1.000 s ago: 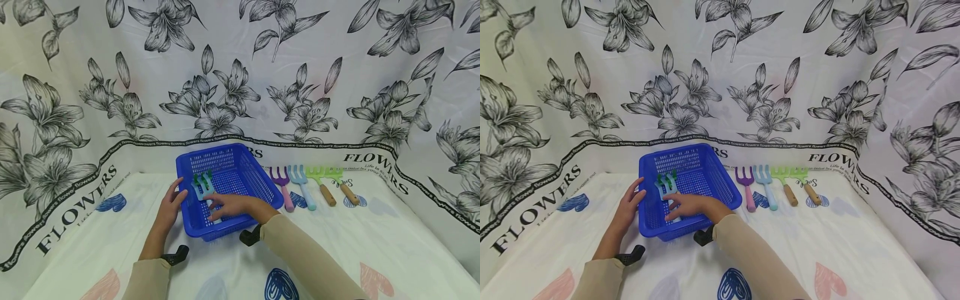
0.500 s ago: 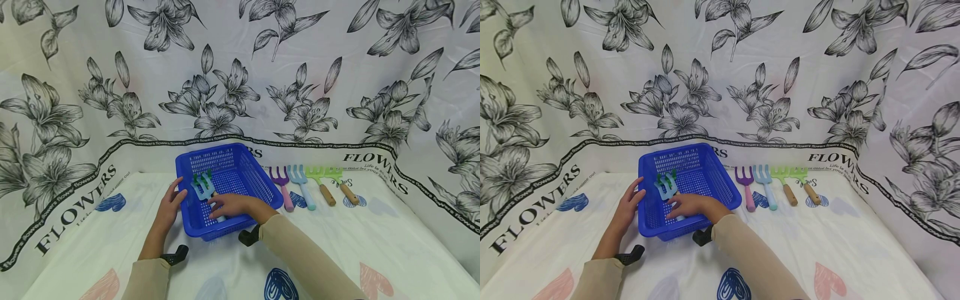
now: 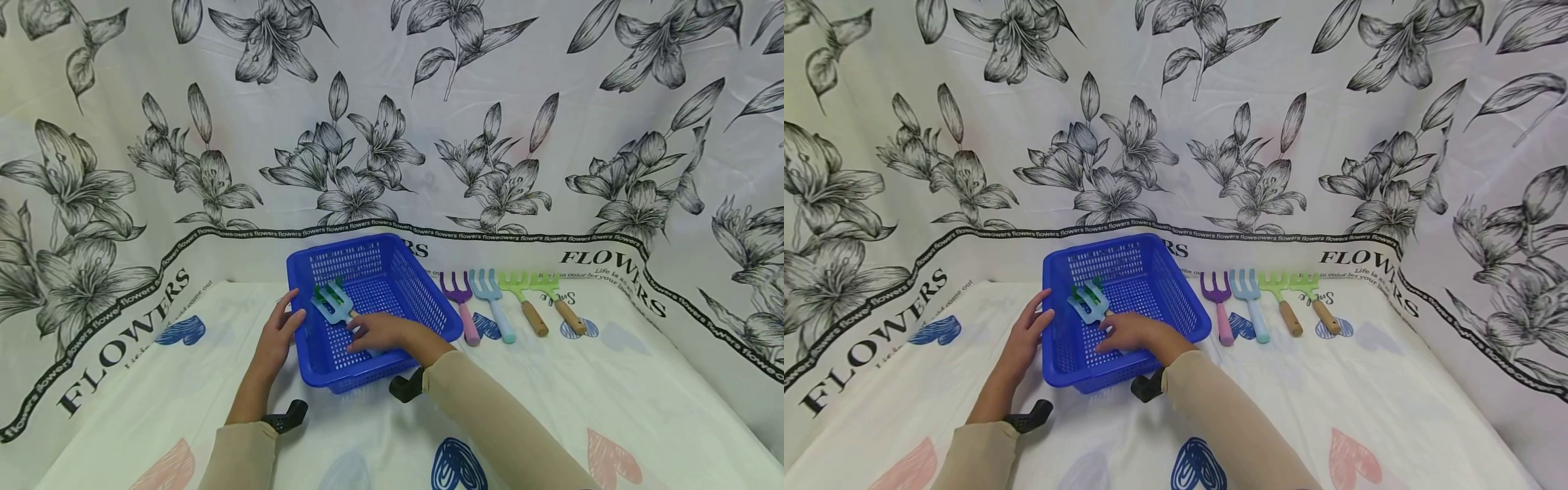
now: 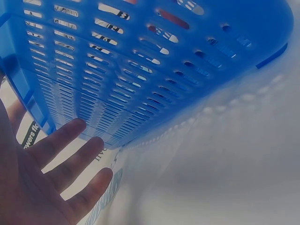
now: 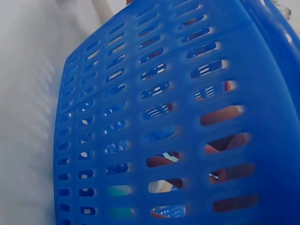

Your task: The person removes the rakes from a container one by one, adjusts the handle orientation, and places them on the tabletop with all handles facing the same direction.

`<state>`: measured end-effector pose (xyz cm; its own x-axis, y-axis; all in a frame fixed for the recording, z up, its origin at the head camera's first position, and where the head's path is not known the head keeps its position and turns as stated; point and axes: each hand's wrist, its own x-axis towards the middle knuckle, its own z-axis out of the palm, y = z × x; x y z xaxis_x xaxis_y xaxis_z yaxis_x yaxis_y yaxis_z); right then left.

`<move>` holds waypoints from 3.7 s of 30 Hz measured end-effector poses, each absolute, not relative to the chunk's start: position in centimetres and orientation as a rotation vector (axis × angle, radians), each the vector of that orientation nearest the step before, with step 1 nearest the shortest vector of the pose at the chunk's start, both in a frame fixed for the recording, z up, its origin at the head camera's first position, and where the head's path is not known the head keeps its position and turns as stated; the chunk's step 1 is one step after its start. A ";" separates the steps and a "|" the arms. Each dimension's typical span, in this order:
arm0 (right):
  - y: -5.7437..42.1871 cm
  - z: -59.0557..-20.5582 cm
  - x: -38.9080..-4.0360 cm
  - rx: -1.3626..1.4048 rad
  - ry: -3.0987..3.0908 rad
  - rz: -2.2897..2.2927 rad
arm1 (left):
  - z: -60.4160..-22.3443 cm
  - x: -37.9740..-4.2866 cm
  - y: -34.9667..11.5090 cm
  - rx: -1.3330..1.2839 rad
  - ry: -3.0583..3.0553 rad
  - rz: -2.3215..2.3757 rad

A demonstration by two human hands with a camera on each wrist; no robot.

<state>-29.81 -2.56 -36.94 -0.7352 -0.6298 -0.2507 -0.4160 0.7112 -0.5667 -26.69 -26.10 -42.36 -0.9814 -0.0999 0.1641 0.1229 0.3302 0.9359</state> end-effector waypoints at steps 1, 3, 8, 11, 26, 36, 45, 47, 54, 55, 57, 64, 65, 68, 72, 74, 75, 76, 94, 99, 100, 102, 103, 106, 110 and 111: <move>-2.6 -37.0 -29.8 -0.810 2.485 -0.667 | -42.3 -26.7 -26.1 -0.016 -2.401 -1.716; -2.6 -37.0 -29.9 -0.821 2.479 -0.648 | -42.0 -26.5 -25.9 -0.006 -2.408 -1.722; -2.6 -37.1 -30.1 -0.852 2.466 -0.688 | -41.4 -26.2 -25.6 0.014 -2.424 -1.729; -2.6 -36.9 -30.1 -0.876 2.466 -0.804 | -41.5 -26.3 -25.7 0.011 -2.424 -1.719; -2.3 -36.3 -30.3 -0.851 2.599 -1.336 | -42.3 -26.6 -26.1 -0.022 -2.406 -1.681; -2.1 -36.3 -30.4 -0.662 2.665 -1.483 | -42.6 -26.7 -26.1 -0.025 -2.409 -1.666; -2.1 -36.2 -30.6 -0.591 2.696 -1.594 | -42.6 -26.9 -26.2 0.008 -2.412 -1.672; -2.1 -36.3 -30.6 -0.582 2.693 -1.621 | -42.6 -26.9 -26.2 0.002 -2.415 -1.670; -1.8 -36.5 -30.6 -0.587 2.697 -1.712 | -42.8 -26.9 -26.1 0.013 -2.427 -1.660; -1.7 -36.5 -30.5 -0.588 2.694 -1.730 | -42.9 -26.9 -26.1 0.011 -2.427 -1.662; -1.7 -36.4 -30.4 -0.594 2.690 -1.764 | -42.8 -26.8 -26.1 0.005 -2.422 -1.669; -1.3 -36.3 -30.0 -0.627 2.635 -1.941 | -42.8 -26.9 -26.0 -0.003 -2.415 -1.677; -1.2 -36.2 -30.0 -0.645 2.622 -1.978 | -42.8 -26.9 -26.0 0.002 -2.415 -1.675; -1.1 -36.2 -29.9 -0.684 2.590 -2.085 | -42.8 -26.8 -26.0 0.007 -2.421 -1.667; -0.8 -36.1 -29.6 -0.674 2.555 -2.223 | -42.8 -26.8 -26.1 -0.005 -2.427 -1.663; -0.6 -36.0 -29.6 -0.646 2.540 -2.275 | -42.7 -26.9 -26.2 -0.010 -2.428 -1.658; -0.5 -35.9 -29.5 -0.639 2.531 -2.298 | -42.7 -26.9 -26.2 -0.012 -2.426 -1.655; -0.4 -35.8 -29.5 -0.634 2.515 -2.324 | -42.6 -26.9 -26.3 -0.014 -2.423 -1.655; 6.0 -35.3 -29.6 -0.600 2.558 -2.372 | -42.7 -27.0 -26.3 -0.008 -2.412 -1.660; 8.4 -34.5 -29.7 -0.521 2.483 -2.448 | -42.6 -27.0 -26.2 -0.007 -2.411 -1.666; 8.9 -34.3 -29.7 -0.510 2.474 -2.461 | -42.6 -26.9 -26.2 -0.008 -2.411 -1.667; 9.9 -33.9 -29.8 -0.500 2.463 -2.490 | -42.6 -26.9 -26.1 -0.005 -2.413 -1.668; 10.3 -33.7 -29.9 -0.499 2.465 -2.500 | -42.6 -26.9 -26.1 -0.008 -2.413 -1.667; 11.6 -33.1 -29.9 -0.490 2.501 -2.504 | -42.6 -26.8 -26.2 -0.012 -2.411 -1.667; 13.2 -32.7 -29.6 -0.441 2.555 -2.487 | -42.7 -26.8 -26.3 -0.008 -2.408 -1.662; 13.5 -32.6 -29.6 -0.425 2.566 -2.488 | -42.7 -26.8 -26.3 -0.008 -2.407 -1.661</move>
<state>-29.64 13.51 -32.62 -0.8706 0.1458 0.4699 -0.4652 0.0673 -0.8827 -26.83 -26.34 -42.68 -0.9766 -0.1175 0.1802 0.1268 0.3623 0.9234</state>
